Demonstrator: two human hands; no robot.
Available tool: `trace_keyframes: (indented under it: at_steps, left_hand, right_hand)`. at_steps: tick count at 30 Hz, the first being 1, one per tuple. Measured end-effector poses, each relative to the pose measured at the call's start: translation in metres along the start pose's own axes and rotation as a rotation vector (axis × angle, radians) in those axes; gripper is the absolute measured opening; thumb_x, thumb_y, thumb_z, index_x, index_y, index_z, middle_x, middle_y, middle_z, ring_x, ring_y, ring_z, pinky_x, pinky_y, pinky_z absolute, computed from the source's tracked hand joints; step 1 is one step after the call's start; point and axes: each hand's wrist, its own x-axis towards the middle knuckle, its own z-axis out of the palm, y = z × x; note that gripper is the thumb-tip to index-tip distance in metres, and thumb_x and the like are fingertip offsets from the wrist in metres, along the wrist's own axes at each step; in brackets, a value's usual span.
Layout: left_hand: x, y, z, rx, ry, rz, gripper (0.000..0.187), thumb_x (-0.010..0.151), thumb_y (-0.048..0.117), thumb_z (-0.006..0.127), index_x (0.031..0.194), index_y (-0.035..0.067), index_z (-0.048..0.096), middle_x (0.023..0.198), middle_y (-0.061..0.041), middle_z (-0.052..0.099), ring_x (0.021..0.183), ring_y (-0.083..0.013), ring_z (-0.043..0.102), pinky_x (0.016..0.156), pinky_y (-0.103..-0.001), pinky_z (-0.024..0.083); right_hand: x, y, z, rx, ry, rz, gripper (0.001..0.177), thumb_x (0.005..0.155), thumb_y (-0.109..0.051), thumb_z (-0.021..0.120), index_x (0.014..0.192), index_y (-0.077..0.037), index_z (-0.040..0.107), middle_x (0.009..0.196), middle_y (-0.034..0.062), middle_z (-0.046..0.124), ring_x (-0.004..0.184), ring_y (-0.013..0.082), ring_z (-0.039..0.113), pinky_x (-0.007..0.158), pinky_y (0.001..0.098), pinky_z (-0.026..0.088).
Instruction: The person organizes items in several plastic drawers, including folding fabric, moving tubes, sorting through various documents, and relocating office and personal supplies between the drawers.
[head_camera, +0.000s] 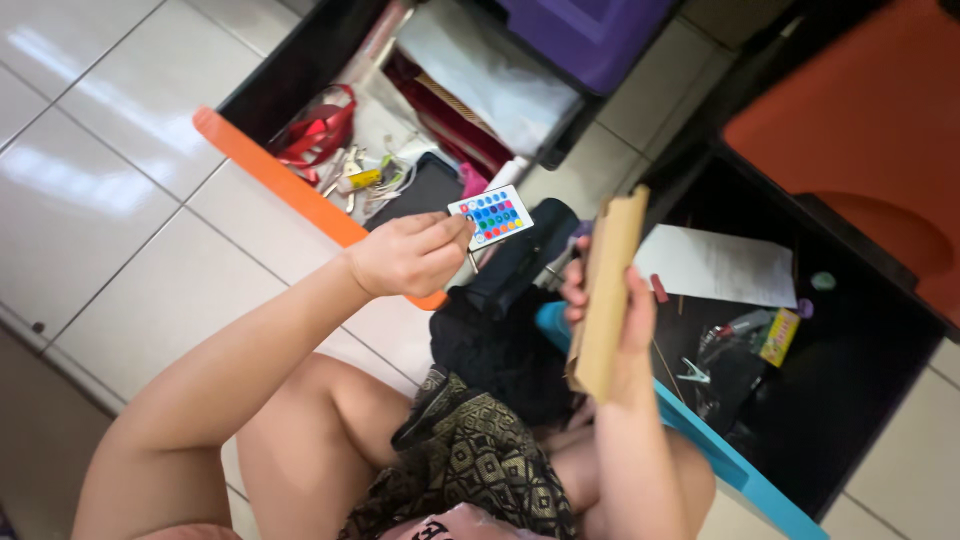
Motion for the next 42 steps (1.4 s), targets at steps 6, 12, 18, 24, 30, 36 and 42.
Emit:
trace_keyframes:
  at_steps: [6,12,18,24,30,36,42]
  left_hand:
    - [-0.094,-0.04,0.042,0.067,-0.259,-0.688,0.006,0.081,0.005,0.068,0.077,0.006,0.064,0.094,-0.01,0.059,0.095,-0.0281,0.062,0.065,-0.038,0.053]
    - [-0.144,-0.066,0.084,0.328,-0.492,-0.806,0.01,0.066,0.007,0.068,0.076,0.007,0.071,0.106,-0.01,0.06,0.101,-0.0284,0.06,0.069,-0.034,0.058]
    - [-0.141,-0.089,0.136,0.401,-0.622,-0.833,0.015,0.065,0.006,0.072,0.078,0.009,0.076,0.11,-0.016,0.061,0.104,-0.0347,0.059,0.07,-0.035,0.059]
    - [-0.1,-0.064,0.103,0.353,-0.416,-0.812,0.004,0.084,0.007,0.071,0.088,0.007,0.071,0.107,-0.011,0.062,0.103,-0.0291,0.06,0.09,-0.041,0.056]
    - [0.013,0.019,0.042,-0.235,0.171,-0.337,0.02,0.079,0.006,0.072,0.098,0.004,0.069,0.103,-0.013,0.068,0.096,-0.0294,0.066,0.078,-0.041,0.057]
    - [0.058,0.041,0.02,-0.37,0.152,-0.126,0.016,0.086,0.004,0.073,0.098,-0.002,0.065,0.111,-0.014,0.062,0.115,-0.0299,0.065,0.09,-0.039,0.061]
    - [0.055,0.044,0.03,-0.613,-0.058,-0.186,0.015,0.08,0.003,0.072,0.089,0.0,0.06,0.113,-0.016,0.064,0.119,-0.035,0.066,0.083,-0.037,0.058]
  right_hand:
    - [-0.001,0.03,-0.014,-0.188,0.023,0.145,0.077,0.09,-0.051,0.069,0.146,-0.003,0.046,0.113,0.014,0.06,0.088,0.023,0.06,0.069,0.0338,0.057]
    - [-0.002,0.023,-0.022,-0.008,0.106,0.034,0.074,0.096,-0.05,0.068,0.151,-0.005,0.047,0.117,0.0118,0.057,0.095,0.021,0.057,0.072,0.0308,0.056]
    - [0.002,0.022,-0.02,0.006,0.09,-0.003,0.071,0.097,-0.05,0.067,0.149,-0.005,0.049,0.116,0.0125,0.057,0.095,0.0212,0.057,0.071,0.0306,0.056]
    - [0.002,0.024,-0.027,0.063,0.034,-0.029,0.068,0.098,-0.049,0.065,0.148,-0.006,0.05,0.121,0.0142,0.058,0.1,0.023,0.06,0.073,0.034,0.059]
    - [0.005,0.023,-0.007,0.073,-0.004,-0.017,0.06,0.088,-0.052,0.069,0.126,-0.008,0.057,0.147,0.0186,0.054,0.143,0.0391,0.049,0.112,0.0583,0.052]
    - [-0.004,0.018,0.003,0.253,-0.201,-0.127,0.055,0.091,-0.051,0.071,0.123,-0.007,0.06,0.154,0.0249,0.045,0.148,0.0516,0.041,0.114,0.0743,0.04]
    - [-0.002,0.018,0.01,0.116,-0.253,-0.108,0.054,0.088,-0.047,0.074,0.122,-0.007,0.061,0.167,0.0301,0.033,0.148,0.05,0.038,0.116,0.0691,0.041]
